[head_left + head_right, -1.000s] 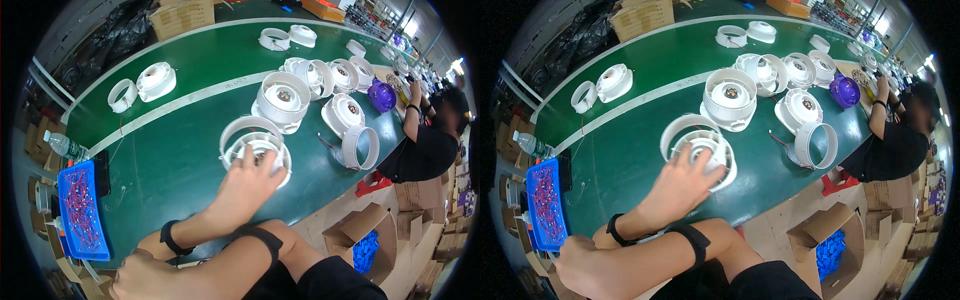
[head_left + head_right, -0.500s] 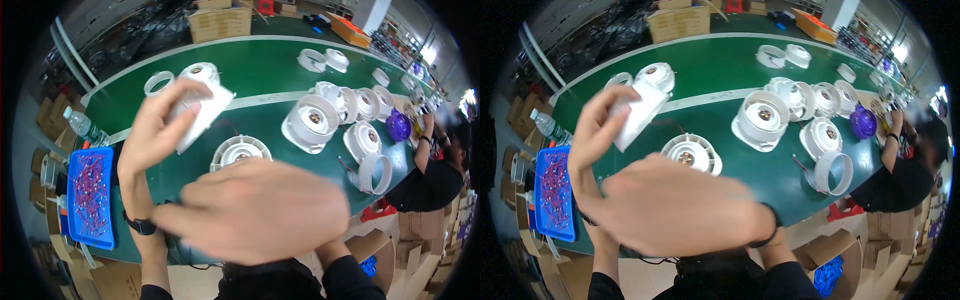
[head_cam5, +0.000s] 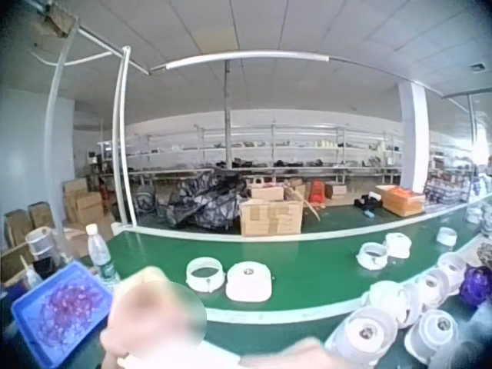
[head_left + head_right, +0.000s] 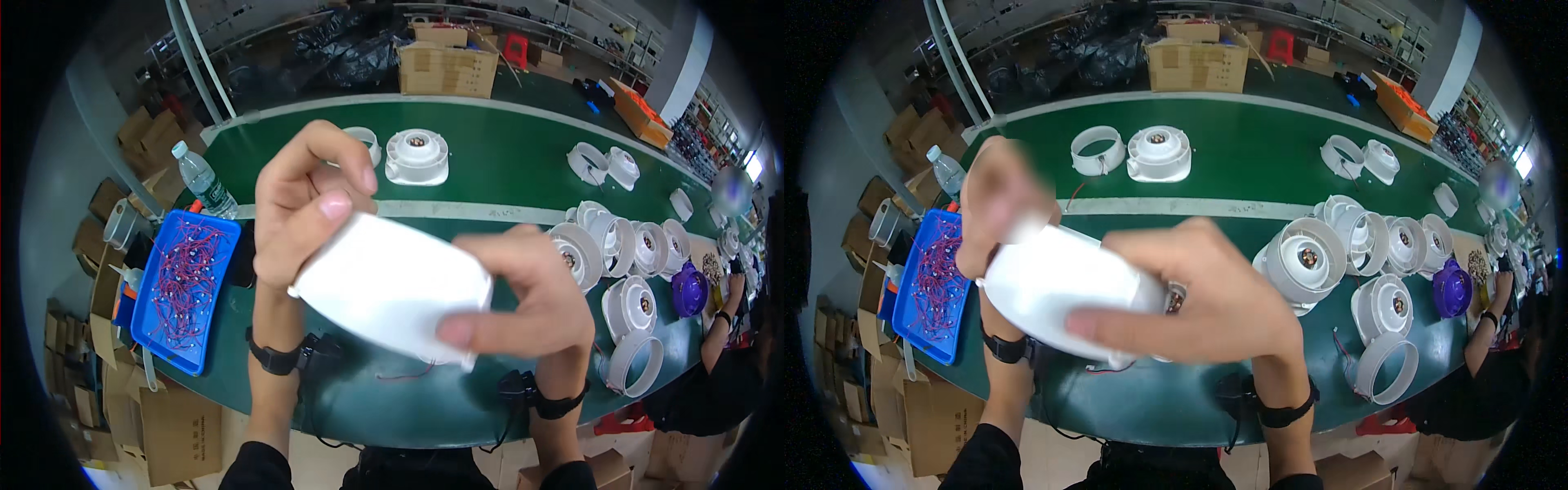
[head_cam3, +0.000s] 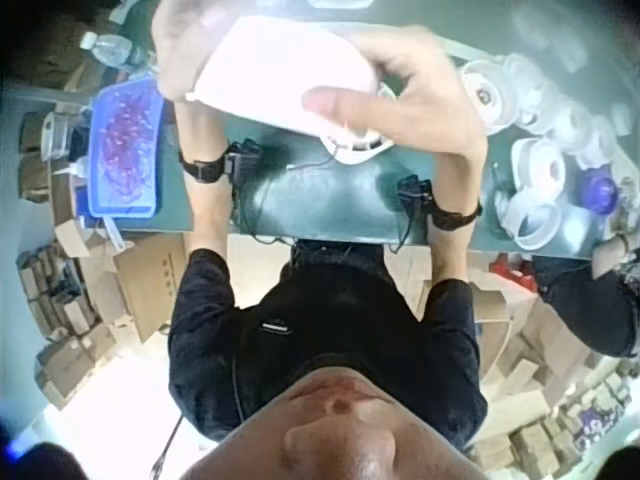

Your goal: The person assembles white plastic housing components for electronic devices on a green workbench. They pick up circular casings, align them with internal motor units, and snap them together by hand. The person handles the components one at a time, occasionally adjusting the position of the parts before securing them.

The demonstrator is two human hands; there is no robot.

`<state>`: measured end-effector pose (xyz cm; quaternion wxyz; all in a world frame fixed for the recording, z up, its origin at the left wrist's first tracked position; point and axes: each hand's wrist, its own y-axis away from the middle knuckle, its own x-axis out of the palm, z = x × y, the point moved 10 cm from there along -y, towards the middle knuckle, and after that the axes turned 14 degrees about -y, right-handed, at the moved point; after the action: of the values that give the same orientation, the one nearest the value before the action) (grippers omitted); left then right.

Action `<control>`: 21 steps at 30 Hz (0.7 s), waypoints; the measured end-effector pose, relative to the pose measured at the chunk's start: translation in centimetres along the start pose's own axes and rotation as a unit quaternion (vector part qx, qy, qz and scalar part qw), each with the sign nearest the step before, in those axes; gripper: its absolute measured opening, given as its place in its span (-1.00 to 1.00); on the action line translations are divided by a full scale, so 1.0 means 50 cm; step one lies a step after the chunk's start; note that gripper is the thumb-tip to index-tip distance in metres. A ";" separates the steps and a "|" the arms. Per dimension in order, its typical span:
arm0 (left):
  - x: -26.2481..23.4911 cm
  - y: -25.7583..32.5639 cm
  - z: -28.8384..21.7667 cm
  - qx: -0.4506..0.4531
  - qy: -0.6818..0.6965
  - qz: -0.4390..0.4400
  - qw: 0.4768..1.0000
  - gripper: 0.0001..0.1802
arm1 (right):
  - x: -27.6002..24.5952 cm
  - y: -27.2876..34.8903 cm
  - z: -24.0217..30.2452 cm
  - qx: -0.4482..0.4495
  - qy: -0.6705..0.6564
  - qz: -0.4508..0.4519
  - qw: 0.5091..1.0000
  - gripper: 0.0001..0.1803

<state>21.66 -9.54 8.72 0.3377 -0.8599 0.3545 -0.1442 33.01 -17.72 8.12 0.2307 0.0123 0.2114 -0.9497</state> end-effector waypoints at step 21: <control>0.111 -0.031 -0.020 -0.071 -0.171 -0.071 0.980 0.16 | -0.037 0.071 0.111 -0.251 0.035 -0.058 0.966 -0.80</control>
<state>25.88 -13.12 10.58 0.3205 -0.9165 0.2391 0.0074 36.65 -22.04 11.99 0.1636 -0.0246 0.4510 -0.8771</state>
